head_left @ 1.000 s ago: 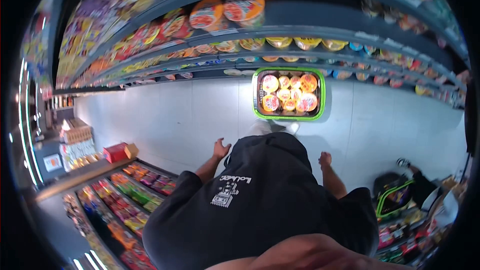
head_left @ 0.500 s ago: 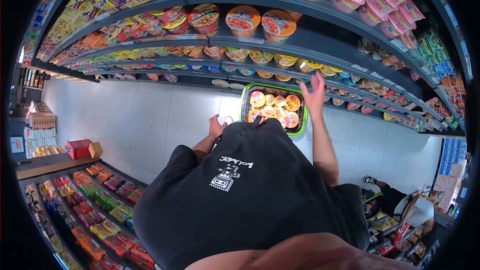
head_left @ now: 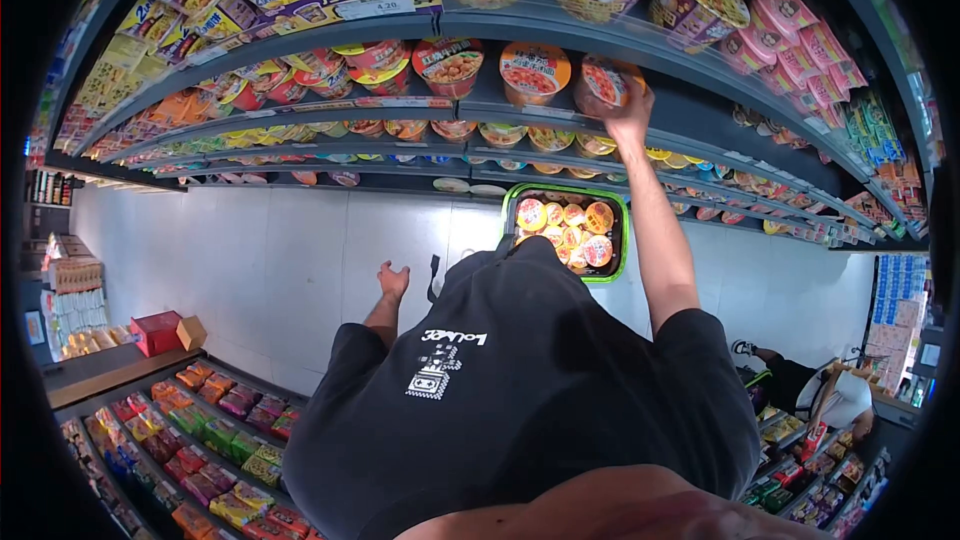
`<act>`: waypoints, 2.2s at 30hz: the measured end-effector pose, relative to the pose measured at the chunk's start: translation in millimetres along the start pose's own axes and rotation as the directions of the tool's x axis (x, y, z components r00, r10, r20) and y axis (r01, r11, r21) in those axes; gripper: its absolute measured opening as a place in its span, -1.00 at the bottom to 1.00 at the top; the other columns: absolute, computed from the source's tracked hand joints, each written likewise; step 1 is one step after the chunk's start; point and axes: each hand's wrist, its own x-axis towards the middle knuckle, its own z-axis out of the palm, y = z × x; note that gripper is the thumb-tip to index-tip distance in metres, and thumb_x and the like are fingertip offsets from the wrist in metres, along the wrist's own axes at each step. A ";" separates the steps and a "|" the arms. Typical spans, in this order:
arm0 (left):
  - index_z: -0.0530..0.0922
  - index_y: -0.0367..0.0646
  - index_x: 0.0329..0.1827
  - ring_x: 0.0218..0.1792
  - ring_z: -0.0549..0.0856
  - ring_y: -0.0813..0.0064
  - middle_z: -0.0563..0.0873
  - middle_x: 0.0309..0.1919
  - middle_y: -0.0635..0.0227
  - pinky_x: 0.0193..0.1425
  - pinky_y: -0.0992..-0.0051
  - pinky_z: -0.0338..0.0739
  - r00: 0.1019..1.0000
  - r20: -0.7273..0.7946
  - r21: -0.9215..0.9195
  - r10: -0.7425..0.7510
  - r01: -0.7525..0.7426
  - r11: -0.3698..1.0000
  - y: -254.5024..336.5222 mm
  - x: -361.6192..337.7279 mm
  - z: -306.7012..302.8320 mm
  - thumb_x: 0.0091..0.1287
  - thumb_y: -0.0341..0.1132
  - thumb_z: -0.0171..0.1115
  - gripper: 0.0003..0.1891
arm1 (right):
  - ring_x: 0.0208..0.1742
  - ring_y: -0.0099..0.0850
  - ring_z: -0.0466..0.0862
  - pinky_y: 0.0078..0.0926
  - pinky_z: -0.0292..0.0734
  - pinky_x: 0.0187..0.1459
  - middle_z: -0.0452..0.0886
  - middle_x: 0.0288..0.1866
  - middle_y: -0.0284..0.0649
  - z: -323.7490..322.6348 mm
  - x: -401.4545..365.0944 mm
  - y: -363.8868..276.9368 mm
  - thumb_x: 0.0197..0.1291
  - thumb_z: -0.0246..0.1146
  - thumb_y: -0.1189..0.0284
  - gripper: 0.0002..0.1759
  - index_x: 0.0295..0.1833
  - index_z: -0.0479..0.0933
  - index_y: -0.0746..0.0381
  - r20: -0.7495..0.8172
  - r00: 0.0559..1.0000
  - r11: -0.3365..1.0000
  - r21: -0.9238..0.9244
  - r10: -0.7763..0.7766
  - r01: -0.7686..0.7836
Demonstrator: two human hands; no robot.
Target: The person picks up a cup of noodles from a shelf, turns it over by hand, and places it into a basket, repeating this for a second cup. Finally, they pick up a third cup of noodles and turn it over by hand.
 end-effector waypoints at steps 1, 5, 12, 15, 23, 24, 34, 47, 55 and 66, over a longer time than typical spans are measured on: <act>0.34 -0.20 0.41 0.31 0.46 -0.14 0.42 0.29 -0.22 0.44 0.12 0.40 1.000 -0.018 -0.011 0.014 -0.014 1.000 -1.7 -2.6 2.5 0.13 -0.11 0.44 -0.21 | 0.34 0.01 0.47 -0.20 0.48 0.33 0.26 0.39 0.12 -2.8 -1.2 5.5 -0.26 0.69 0.10 -0.07 0.28 0.49 0.19 -0.131 0.990 0.997 0.046 -0.060 0.067; 0.42 -0.22 0.36 0.23 0.56 -0.06 0.57 0.19 -0.14 0.37 0.13 0.46 0.983 -0.078 -0.101 0.168 -0.175 0.979 14.1 -7.4 31.7 0.15 -0.15 0.44 -0.29 | 0.27 -0.08 0.51 -0.20 0.45 0.30 0.45 0.24 -0.01 -43.9 -12.1 -9.6 -0.18 0.68 0.19 -0.15 0.25 0.50 0.27 -0.304 0.947 0.983 0.114 -0.104 0.145; 0.30 -0.18 0.47 0.14 0.66 0.33 0.56 0.27 0.07 0.18 0.34 0.61 0.692 0.178 -0.779 0.699 -0.335 0.530 254.0 -131.2 39.9 0.36 -0.39 0.30 -0.38 | 0.39 -0.28 0.44 -0.26 0.34 0.39 0.39 0.41 -0.08 -124.4 -77.6 -20.4 0.04 0.53 0.14 -0.24 0.29 0.45 0.30 0.365 0.930 0.428 0.834 0.042 -0.347; 0.05 -0.16 0.59 0.39 0.51 0.19 0.40 0.42 0.03 0.44 0.19 0.45 0.321 0.253 -0.966 0.913 0.140 0.219 357.2 -220.1 6.0 0.35 0.01 0.36 -0.10 | 0.45 -0.24 0.40 -0.24 0.25 0.46 0.37 0.40 -0.07 -155.7 -96.6 -21.5 -0.01 0.55 0.01 -0.10 0.33 0.38 0.30 0.393 0.858 0.555 0.816 -0.330 -0.160; -0.10 -0.22 0.62 0.50 0.37 0.19 0.27 0.51 0.06 0.54 0.19 0.32 0.143 0.349 -0.871 0.926 0.415 0.264 409.2 -326.9 -35.2 0.17 0.18 0.45 0.16 | 0.54 -0.22 0.26 -0.21 0.18 0.49 0.08 0.57 0.03 -203.0 -113.3 -54.5 0.02 0.53 -0.06 0.02 0.42 0.19 0.26 0.393 0.868 0.490 0.846 -0.302 -0.213; -0.12 -0.21 0.62 0.50 0.36 0.19 0.26 0.51 0.06 0.54 0.19 0.32 0.149 0.326 -0.882 0.934 0.403 0.244 411.5 -330.7 -36.4 0.16 0.16 0.46 0.18 | 0.54 -0.22 0.26 -0.21 0.18 0.49 0.08 0.57 0.03 -202.0 -115.2 -55.0 0.02 0.53 -0.06 0.02 0.42 0.19 0.26 0.387 0.867 0.483 0.851 -0.313 -0.205; -0.22 -0.22 0.63 0.53 0.28 0.25 0.21 0.52 0.10 0.58 0.22 0.21 0.180 0.272 -0.948 0.945 0.217 0.232 410.0 -319.8 -53.5 0.16 0.05 0.46 0.20 | 0.41 -0.22 0.37 -0.21 0.24 0.43 0.27 0.46 0.08 -184.8 -125.7 -99.8 0.30 0.31 0.05 -0.42 0.13 0.33 0.28 0.334 0.940 0.235 0.922 -0.077 -0.308; -0.21 -0.20 0.63 0.58 0.20 0.30 0.16 0.54 0.13 0.62 0.24 0.13 0.158 0.230 -0.956 0.960 0.221 0.192 413.2 -330.7 -60.2 0.17 0.09 0.44 0.19 | 0.53 -0.14 0.24 -0.09 0.11 0.53 0.20 0.50 0.08 -188.7 -126.0 -97.9 0.39 0.13 0.16 -0.61 0.06 0.36 0.25 0.106 0.971 0.440 0.898 -0.216 0.000; -0.15 -0.18 0.63 0.60 0.14 0.35 0.14 0.58 0.18 0.64 0.28 0.00 0.243 0.257 -0.935 0.935 0.306 0.177 414.2 -345.0 -63.4 0.42 -0.08 -0.03 -0.19 | 0.33 -0.19 0.42 -0.19 0.41 0.30 0.34 0.23 -0.09 -206.8 -138.0 -90.7 0.35 0.21 0.50 -0.88 -0.06 0.45 0.26 -0.340 0.924 0.589 0.715 -0.177 0.376; -0.27 -0.07 0.66 0.61 0.13 0.23 0.10 0.58 0.13 0.66 0.19 0.00 0.145 0.172 -0.926 0.974 0.362 0.109 411.3 -357.6 -66.1 0.27 -0.01 0.29 0.08 | 0.41 -0.18 0.38 -0.20 0.30 0.42 0.25 0.36 -0.02 -202.2 -164.7 -96.5 0.32 0.28 -0.12 -0.09 0.38 0.34 0.52 -0.295 0.925 0.602 0.702 -0.240 0.380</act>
